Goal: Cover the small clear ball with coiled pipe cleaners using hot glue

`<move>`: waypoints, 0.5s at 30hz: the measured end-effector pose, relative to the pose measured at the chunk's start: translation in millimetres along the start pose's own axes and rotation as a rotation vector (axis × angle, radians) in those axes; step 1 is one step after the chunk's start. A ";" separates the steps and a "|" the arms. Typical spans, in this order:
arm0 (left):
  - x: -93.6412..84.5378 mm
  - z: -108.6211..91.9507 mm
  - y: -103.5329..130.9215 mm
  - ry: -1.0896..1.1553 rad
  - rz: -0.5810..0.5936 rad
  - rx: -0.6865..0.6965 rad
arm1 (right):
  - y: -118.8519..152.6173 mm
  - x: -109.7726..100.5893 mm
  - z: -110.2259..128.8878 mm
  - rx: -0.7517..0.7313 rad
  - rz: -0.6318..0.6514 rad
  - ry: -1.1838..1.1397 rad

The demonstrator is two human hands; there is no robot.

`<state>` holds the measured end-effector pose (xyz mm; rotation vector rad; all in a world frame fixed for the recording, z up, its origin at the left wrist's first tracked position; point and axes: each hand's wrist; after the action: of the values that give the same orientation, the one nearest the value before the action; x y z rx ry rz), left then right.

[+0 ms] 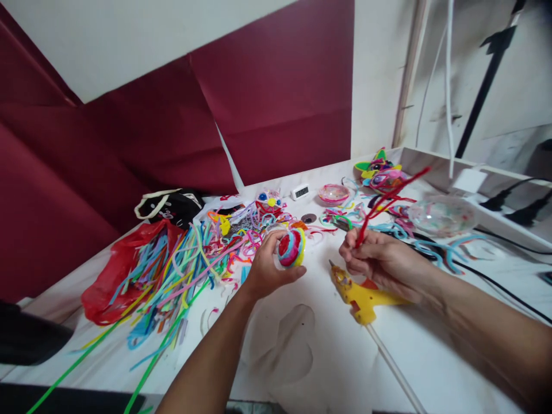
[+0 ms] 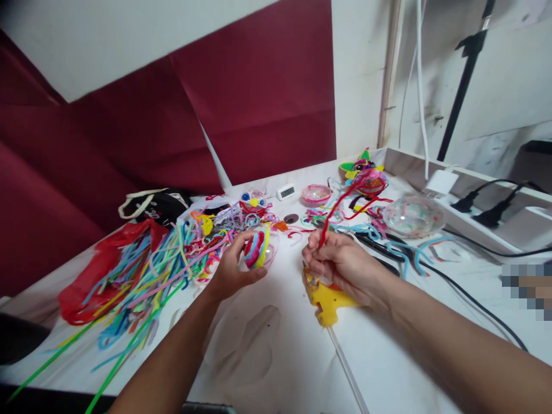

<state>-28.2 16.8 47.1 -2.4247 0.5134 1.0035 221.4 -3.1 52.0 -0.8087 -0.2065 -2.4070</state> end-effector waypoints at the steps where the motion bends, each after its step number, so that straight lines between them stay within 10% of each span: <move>1: 1.9 -2.2 1.1 0.004 -0.013 -0.002 | 0.1 2.6 -2.1 0.019 0.012 -0.013; 15: 24.8 -20.0 7.8 0.189 -0.076 0.038 | 7.7 20.5 -14.6 -0.001 0.035 0.094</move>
<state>-4.5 -4.5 39.4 -2.4986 0.4953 0.7313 205.2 -23.9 52.1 -0.6925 -0.1533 -2.4057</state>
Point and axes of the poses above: each hand's wrist, its own y-axis away from the middle knuckle, its own x-axis out of the palm, z = x × y, and after that the axes turned 14 degrees about z, right-handed
